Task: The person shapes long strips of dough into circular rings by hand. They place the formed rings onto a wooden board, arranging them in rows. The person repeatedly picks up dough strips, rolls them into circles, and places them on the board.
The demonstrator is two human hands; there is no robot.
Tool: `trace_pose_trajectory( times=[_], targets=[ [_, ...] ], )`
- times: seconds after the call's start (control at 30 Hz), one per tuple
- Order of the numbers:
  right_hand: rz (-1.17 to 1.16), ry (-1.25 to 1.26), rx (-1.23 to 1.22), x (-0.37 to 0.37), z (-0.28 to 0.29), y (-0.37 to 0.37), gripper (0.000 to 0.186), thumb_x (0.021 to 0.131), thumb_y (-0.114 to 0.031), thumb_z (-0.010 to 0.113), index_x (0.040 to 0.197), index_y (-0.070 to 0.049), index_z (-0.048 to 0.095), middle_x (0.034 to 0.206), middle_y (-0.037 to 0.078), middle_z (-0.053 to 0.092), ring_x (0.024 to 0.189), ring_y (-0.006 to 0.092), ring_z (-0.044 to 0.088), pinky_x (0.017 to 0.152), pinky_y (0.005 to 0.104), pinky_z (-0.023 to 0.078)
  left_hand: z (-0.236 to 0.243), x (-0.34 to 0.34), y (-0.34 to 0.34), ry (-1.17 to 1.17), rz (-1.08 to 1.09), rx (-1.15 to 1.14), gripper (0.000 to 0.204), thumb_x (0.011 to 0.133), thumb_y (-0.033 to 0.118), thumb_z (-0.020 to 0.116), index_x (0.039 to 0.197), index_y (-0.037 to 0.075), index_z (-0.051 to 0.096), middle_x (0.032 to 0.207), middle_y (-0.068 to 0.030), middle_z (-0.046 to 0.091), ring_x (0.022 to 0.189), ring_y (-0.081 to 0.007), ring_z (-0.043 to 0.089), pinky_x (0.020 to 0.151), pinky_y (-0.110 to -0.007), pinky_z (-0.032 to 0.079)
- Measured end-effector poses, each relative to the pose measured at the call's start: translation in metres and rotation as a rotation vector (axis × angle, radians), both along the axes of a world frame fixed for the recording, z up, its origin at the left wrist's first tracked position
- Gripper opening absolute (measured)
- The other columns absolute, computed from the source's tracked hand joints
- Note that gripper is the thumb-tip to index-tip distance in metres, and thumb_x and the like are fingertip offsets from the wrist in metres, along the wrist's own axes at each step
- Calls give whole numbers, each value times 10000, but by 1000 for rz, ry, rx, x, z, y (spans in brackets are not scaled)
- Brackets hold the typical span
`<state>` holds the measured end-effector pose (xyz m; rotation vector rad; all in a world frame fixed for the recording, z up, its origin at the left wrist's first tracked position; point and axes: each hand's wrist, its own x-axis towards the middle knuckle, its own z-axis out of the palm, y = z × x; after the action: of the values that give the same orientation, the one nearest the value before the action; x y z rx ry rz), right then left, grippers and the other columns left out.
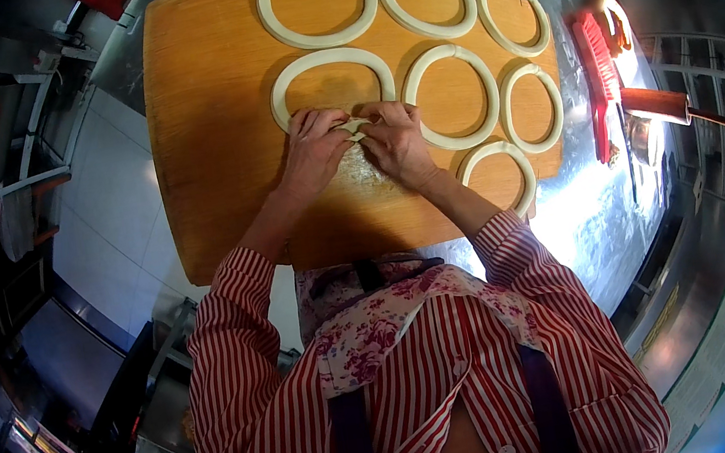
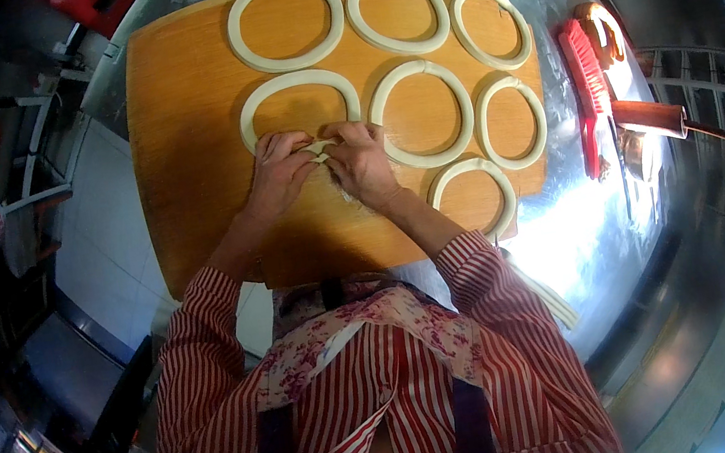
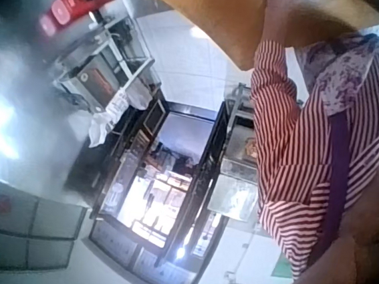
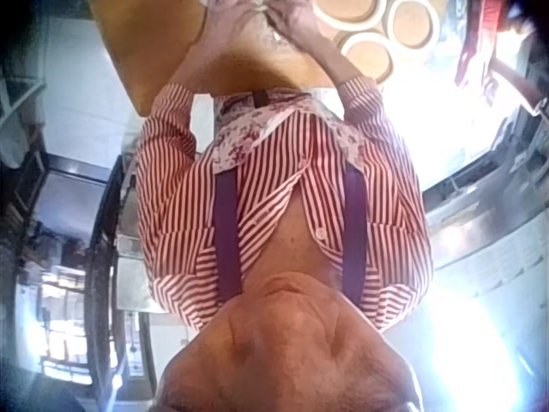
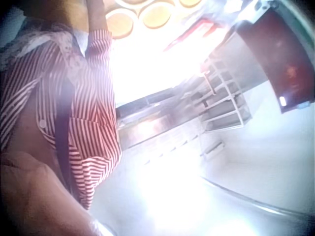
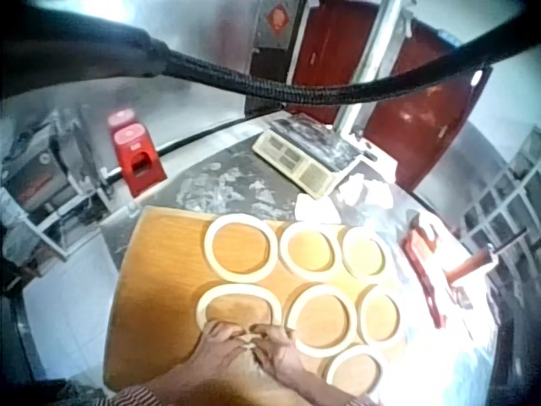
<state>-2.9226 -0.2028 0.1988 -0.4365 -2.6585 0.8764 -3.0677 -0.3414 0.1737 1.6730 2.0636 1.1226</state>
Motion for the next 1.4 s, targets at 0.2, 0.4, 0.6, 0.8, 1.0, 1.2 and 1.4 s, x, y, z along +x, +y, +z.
trace_pose_trajectory(
  times=[0.2, 0.4, 0.6, 0.8, 1.0, 1.2, 1.4],
  targets=[
    [19, 30, 82, -5, 4, -7, 188, 761, -53, 685, 946, -68, 712, 1172, 30, 624, 1071, 235, 576, 956, 422, 369, 0, 5, 1, 12, 28, 13, 119, 809, 106, 736, 907, 39, 727, 1179, -74, 607, 1154, -294, 541, 1061, -466, 334],
    [-44, 20, 48, 2, 4, -8, 251, 722, -58, 724, 972, -54, 696, 1161, 64, 616, 1096, 248, 573, 976, 447, 366, 6, 10, -1, 44, 76, -27, 193, 770, 95, 763, 952, 50, 716, 1154, -73, 605, 1161, -292, 545, 1078, -469, 335],
    [-110, 63, 78, 0, 1, -22, 285, 693, -80, 800, 958, -62, 696, 1172, 70, 628, 1070, 271, 575, 940, 420, 368, 12, 15, -13, -12, 120, -134, 492, 749, 31, 743, 1213, 64, 584, 1205, -111, 600, 1204, -330, 530, 1128, -489, 301],
    [-102, 114, 97, 1, -13, -26, 263, 689, -48, 774, 935, -44, 681, 1157, 68, 612, 1096, 253, 568, 931, 439, 377, 23, 10, -11, -138, 56, -190, 616, 781, -85, 589, 1370, 37, 459, 1300, -170, 603, 1288, -349, 504, 1164, -506, 252],
    [-41, 78, 290, 12, -18, -35, 275, 783, -93, 716, 1052, -52, 673, 1285, 73, 589, 1187, 248, 547, 950, 469, 368, 15, 4, 0, -211, 1, -122, 737, 725, -108, 545, 1434, 34, 399, 1270, -170, 650, 1252, -336, 539, 1139, -467, 280],
    [-56, -130, 424, 36, -7, -53, 420, 877, -188, 670, 1282, -93, 615, 1440, 69, 496, 1321, 238, 467, 1076, 527, 308, 13, 1, 3, -264, -61, -169, 765, 724, -112, 525, 1458, 49, 384, 1262, -144, 672, 1257, -360, 531, 1118, -459, 307],
    [-26, -80, 387, 35, -8, -53, 397, 848, -183, 705, 1237, -121, 655, 1416, 72, 515, 1308, 247, 480, 1088, 530, 299, 13, -2, 6, -324, -94, -233, 733, 768, -143, 475, 1474, 42, 399, 1276, -151, 670, 1278, -341, 532, 1087, -425, 371]
  ],
)
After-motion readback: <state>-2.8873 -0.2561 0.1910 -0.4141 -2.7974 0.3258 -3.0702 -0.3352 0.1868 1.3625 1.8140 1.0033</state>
